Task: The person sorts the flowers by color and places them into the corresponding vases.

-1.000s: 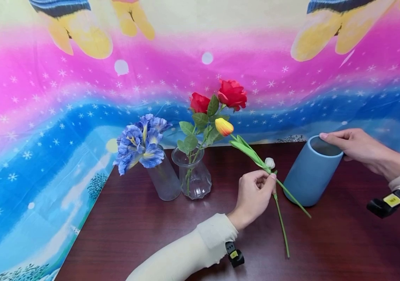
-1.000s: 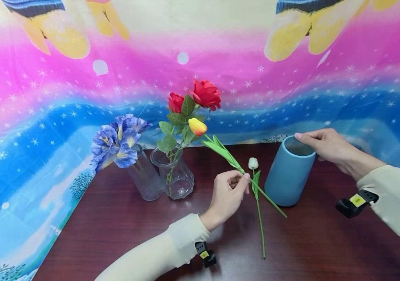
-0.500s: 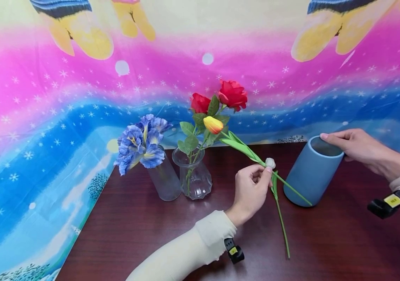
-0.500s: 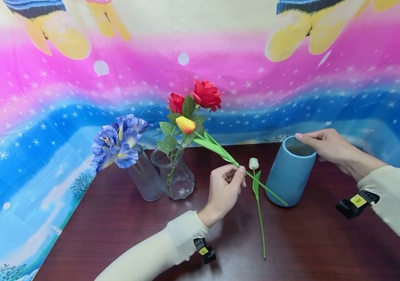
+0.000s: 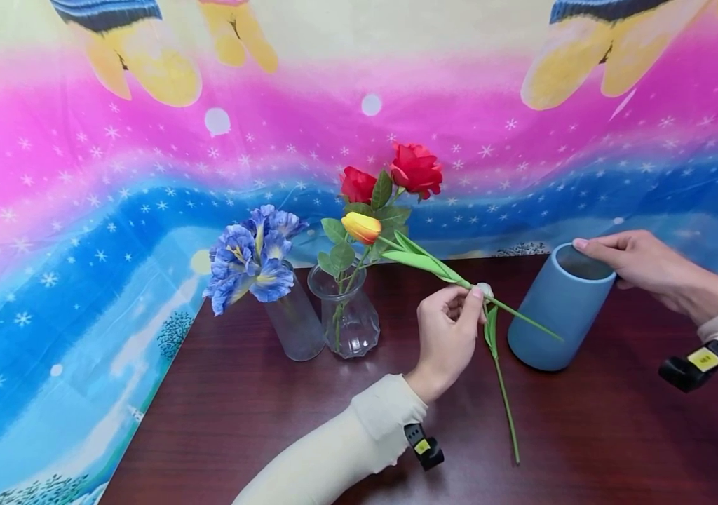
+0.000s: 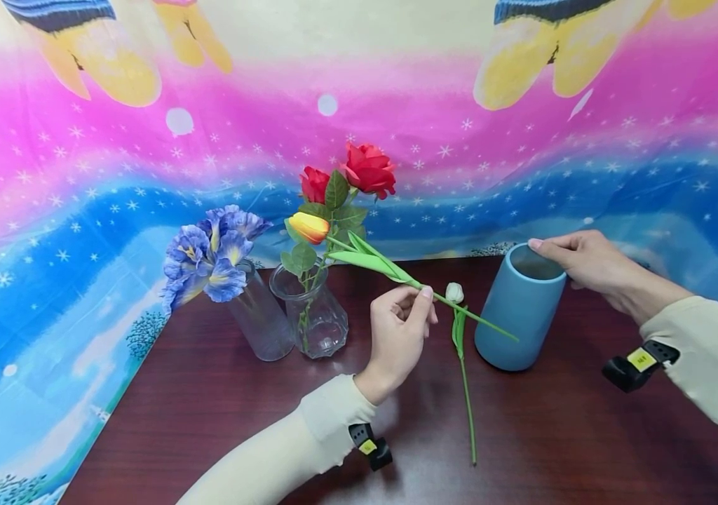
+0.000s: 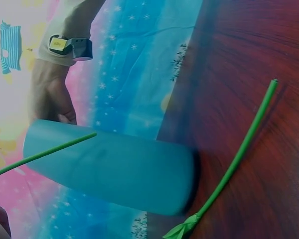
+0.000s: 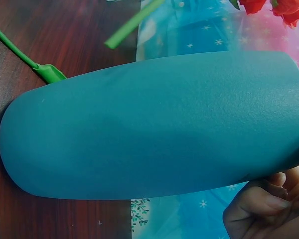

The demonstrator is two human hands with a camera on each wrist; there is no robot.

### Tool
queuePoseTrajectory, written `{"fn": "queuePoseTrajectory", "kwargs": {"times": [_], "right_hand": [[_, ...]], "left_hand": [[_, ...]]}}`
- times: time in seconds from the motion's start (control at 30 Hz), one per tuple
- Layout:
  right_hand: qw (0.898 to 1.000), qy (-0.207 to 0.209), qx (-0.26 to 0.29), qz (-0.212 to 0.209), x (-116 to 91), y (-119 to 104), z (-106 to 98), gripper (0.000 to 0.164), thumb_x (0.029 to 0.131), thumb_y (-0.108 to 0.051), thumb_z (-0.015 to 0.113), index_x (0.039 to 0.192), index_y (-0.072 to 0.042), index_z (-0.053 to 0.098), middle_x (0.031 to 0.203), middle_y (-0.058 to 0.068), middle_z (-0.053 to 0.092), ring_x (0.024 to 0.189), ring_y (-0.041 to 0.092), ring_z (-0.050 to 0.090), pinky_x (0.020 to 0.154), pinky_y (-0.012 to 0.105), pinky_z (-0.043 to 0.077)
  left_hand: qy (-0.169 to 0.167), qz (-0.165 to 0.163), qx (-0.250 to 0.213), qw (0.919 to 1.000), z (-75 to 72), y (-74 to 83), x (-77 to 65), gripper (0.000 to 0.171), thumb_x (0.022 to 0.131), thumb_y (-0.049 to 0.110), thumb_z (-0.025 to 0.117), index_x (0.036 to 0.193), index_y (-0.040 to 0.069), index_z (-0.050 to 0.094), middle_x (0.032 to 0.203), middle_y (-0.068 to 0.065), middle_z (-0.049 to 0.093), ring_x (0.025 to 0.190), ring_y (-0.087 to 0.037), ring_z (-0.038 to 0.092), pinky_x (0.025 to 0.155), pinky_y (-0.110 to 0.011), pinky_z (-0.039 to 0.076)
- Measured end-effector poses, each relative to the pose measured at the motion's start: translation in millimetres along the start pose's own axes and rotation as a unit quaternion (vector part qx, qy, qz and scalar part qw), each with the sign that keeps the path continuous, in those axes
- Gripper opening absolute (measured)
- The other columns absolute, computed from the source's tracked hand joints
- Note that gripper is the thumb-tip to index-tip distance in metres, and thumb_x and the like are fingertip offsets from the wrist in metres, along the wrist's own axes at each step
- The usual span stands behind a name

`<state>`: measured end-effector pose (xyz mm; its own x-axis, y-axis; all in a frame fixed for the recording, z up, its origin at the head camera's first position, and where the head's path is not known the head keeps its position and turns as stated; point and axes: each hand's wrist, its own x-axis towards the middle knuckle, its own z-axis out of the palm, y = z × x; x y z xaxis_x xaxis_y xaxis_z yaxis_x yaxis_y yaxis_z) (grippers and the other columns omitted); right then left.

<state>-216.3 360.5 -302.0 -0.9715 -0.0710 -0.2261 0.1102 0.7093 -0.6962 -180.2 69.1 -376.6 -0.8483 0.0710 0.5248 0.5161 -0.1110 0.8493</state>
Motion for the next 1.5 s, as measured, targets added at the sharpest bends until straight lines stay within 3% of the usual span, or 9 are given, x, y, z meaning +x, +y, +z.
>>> {"fn": "queuePoseTrajectory", "kwargs": {"times": [0.23,0.63,0.7,0.93,1.17,1.5], "right_hand": [[1.000,-0.001,0.003,0.003,1.0,0.1,0.4,0.078,0.104,-0.057,0.039,0.152,0.005,0.033,0.159,0.035,0.025,0.142,0.054,0.026,0.093,0.055,0.053],[1.000,-0.004,0.006,0.006,1.1,0.8,0.0,0.078,0.104,-0.057,0.039,0.152,0.004,0.033,0.160,0.035,0.022,0.144,0.056,0.023,0.097,0.059,0.050],[1.000,-0.005,0.007,0.006,1.0,1.1,-0.2,0.077,0.104,-0.057,0.040,0.152,0.003,0.033,0.161,0.035,0.021,0.144,0.056,0.023,0.098,0.061,0.048],[1.000,-0.007,0.010,0.008,1.2,1.6,-0.8,0.074,0.105,-0.056,0.039,0.152,0.001,0.035,0.160,0.035,0.023,0.144,0.055,0.023,0.098,0.060,0.049],[1.000,-0.010,0.009,0.003,0.9,0.4,-0.4,0.076,0.105,-0.055,0.039,0.151,0.005,0.033,0.160,0.035,0.022,0.144,0.056,0.023,0.098,0.061,0.048],[1.000,-0.011,0.003,0.005,-0.2,-0.8,-1.3,0.078,0.105,-0.056,0.039,0.152,0.006,0.032,0.161,0.036,0.019,0.145,0.058,0.021,0.099,0.062,0.048]], "left_hand": [[0.009,0.023,-0.010,0.9996,1.3,5.2,5.6,0.026,0.101,0.016,0.059,0.087,-0.002,0.071,0.065,-0.020,0.064,0.049,0.003,0.048,0.044,-0.020,0.041],[0.021,0.046,-0.053,0.9973,2.8,15.3,16.4,0.032,0.103,0.016,0.057,0.080,-0.005,0.065,0.067,-0.024,0.063,0.047,-0.019,0.051,0.047,-0.022,0.044],[0.023,0.049,-0.056,0.9970,3.0,17.3,17.9,0.031,0.103,0.015,0.057,0.080,-0.005,0.065,0.067,-0.024,0.063,0.047,-0.018,0.051,0.047,-0.022,0.045],[0.032,0.062,-0.055,0.9960,3.9,26.3,25.0,0.029,0.102,0.014,0.057,0.082,-0.005,0.065,0.067,-0.025,0.064,0.054,0.001,0.056,0.048,-0.023,0.047],[0.035,0.088,-0.058,0.9938,4.7,35.0,33.4,0.032,0.102,0.014,0.056,0.078,-0.005,0.064,0.064,-0.023,0.062,0.049,-0.007,0.056,0.047,-0.024,0.047],[0.033,0.099,-0.078,0.9915,10.0,45.6,42.7,0.031,0.102,0.015,0.057,0.082,-0.007,0.063,0.066,-0.026,0.060,0.044,-0.005,0.050,0.044,-0.031,0.049]]}}
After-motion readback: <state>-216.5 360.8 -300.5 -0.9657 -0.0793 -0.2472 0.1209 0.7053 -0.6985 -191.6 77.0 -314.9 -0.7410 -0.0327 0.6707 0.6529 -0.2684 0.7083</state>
